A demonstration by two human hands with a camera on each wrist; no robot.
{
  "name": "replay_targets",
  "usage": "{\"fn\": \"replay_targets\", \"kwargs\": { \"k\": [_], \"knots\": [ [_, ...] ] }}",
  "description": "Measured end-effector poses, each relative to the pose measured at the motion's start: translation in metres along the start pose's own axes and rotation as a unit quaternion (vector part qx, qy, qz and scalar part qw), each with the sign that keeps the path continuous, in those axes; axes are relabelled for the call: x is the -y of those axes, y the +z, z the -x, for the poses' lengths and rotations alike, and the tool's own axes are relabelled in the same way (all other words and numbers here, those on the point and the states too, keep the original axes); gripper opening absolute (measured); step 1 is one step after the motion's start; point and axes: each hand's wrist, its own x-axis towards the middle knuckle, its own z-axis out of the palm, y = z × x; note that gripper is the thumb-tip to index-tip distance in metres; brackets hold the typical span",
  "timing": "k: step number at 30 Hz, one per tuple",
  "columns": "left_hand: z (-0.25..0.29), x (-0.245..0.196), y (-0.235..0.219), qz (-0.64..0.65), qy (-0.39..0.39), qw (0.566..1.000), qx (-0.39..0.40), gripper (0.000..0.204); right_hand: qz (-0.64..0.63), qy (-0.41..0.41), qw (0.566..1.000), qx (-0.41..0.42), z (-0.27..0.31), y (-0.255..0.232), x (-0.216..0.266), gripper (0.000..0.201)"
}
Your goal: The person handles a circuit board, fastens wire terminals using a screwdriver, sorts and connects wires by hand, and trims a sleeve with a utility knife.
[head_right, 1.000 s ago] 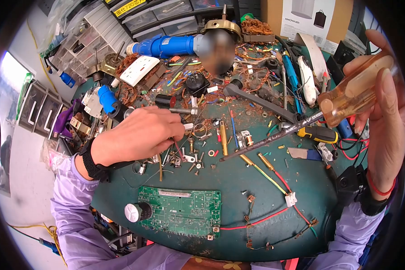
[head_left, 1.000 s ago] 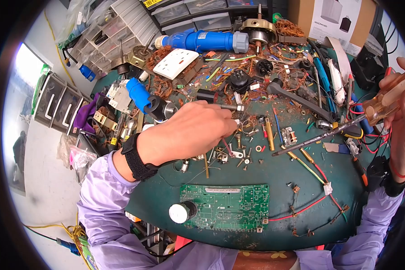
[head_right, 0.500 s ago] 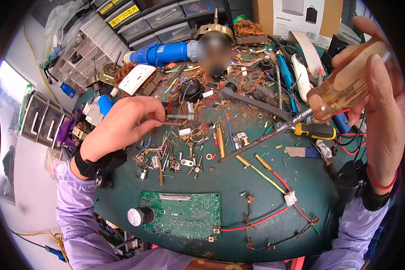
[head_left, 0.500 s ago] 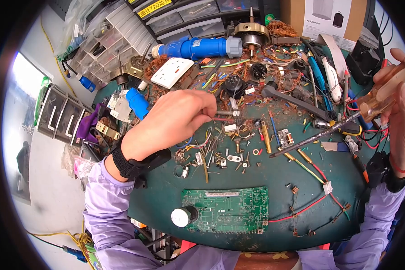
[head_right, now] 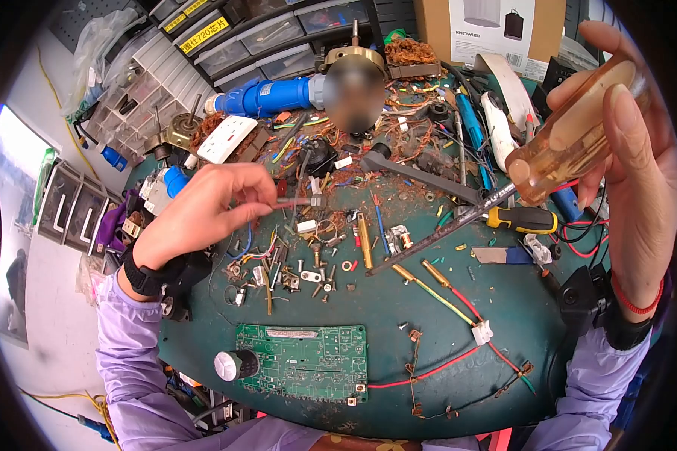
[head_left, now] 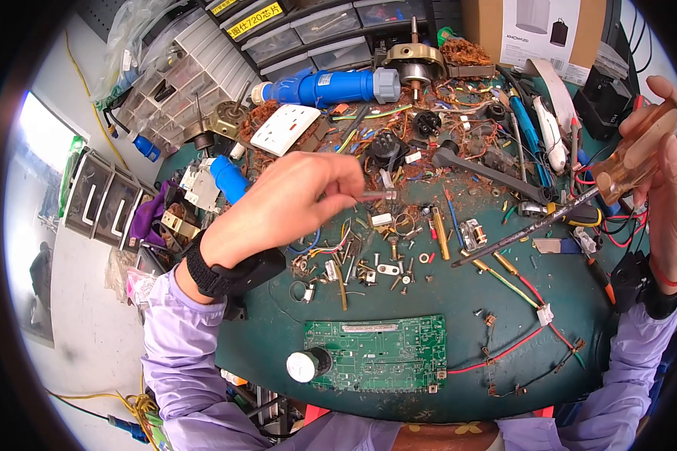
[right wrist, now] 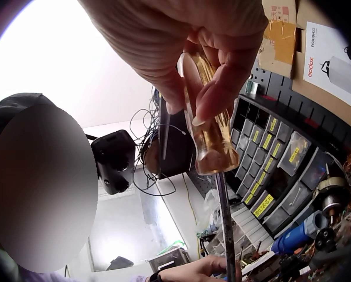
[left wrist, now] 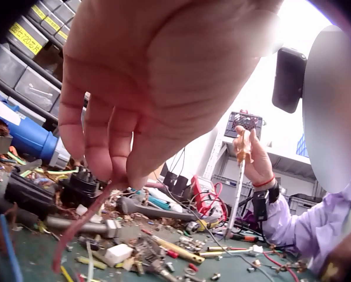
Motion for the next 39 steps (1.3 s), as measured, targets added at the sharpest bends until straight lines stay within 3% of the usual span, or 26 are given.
{"fn": "replay_targets", "kwargs": {
  "k": [3, 5, 7, 9, 11, 17, 20, 27, 29, 30, 31, 33, 35, 36, 37, 39],
  "knots": [
    [0.001, -0.005, 0.004, 0.033, 0.063, 0.997, 0.004, 0.012, 0.004, 0.007, 1.000, -0.005, 0.000, 0.000, -0.001, 0.037],
    [-0.001, -0.009, 0.004, -0.089, 0.066, 0.992, -0.057, 0.013, 0.006, 0.007, 1.000, -0.010, 0.005, -0.001, 0.000, 0.037],
    [-0.006, -0.003, 0.003, -0.097, 0.072, 0.988, -0.092, 0.013, 0.280, 0.083, 0.954, -0.071, 0.014, 0.001, 0.007, 0.054],
    [-0.013, -0.001, 0.000, -0.187, 0.003, 0.975, -0.124, 0.012, 0.288, 0.079, 0.951, -0.079, 0.015, 0.001, 0.006, 0.055],
    [-0.021, 0.004, 0.000, -0.198, -0.013, 0.973, -0.119, 0.012, 0.296, 0.075, 0.948, -0.087, 0.015, 0.002, 0.007, 0.056],
    [-0.038, 0.010, 0.010, -0.190, -0.059, 0.978, -0.065, 0.012, 0.286, 0.079, 0.950, -0.099, 0.014, 0.007, 0.006, 0.059],
    [-0.032, 0.013, 0.009, -0.192, -0.017, 0.973, -0.128, 0.010, 0.267, 0.085, 0.954, -0.109, 0.014, 0.009, 0.007, 0.059],
    [0.017, 0.013, 0.009, -0.105, -0.061, 0.993, 0.005, 0.011, 0.267, 0.096, 0.954, -0.097, 0.014, 0.010, 0.008, 0.056],
    [0.032, 0.017, 0.015, -0.097, -0.007, 0.995, 0.007, 0.010, 0.269, 0.097, 0.953, -0.101, 0.011, 0.005, 0.003, 0.055],
    [0.036, 0.015, 0.014, -0.110, -0.019, 0.994, 0.020, 0.012, 0.116, 0.043, 0.992, -0.036, 0.004, -0.006, -0.007, 0.044],
    [0.039, 0.013, 0.014, -0.109, -0.020, 0.994, 0.020, 0.012, -0.041, -0.013, 0.999, 0.031, -0.001, -0.010, -0.011, 0.037],
    [0.042, 0.011, 0.015, -0.101, -0.060, 0.991, 0.056, 0.013, -0.038, -0.016, 0.999, 0.030, 0.000, -0.013, -0.013, 0.036],
    [0.044, 0.013, 0.018, -0.111, -0.047, 0.991, 0.058, 0.013, -0.035, -0.020, 0.999, 0.029, 0.002, -0.005, -0.006, 0.035],
    [0.045, 0.015, 0.021, -0.121, -0.032, 0.990, 0.060, 0.014, 0.143, 0.030, 0.989, -0.029, 0.011, 0.001, 0.002, 0.044],
    [0.044, 0.017, 0.023, -0.121, -0.033, 0.990, 0.060, 0.014, 0.315, 0.078, 0.942, -0.087, 0.015, 0.006, 0.008, 0.055],
    [0.042, 0.020, 0.026, -0.151, -0.032, 0.986, 0.065, 0.013, 0.293, 0.061, 0.948, -0.109, 0.014, 0.013, 0.006, 0.051]
  ]
}}
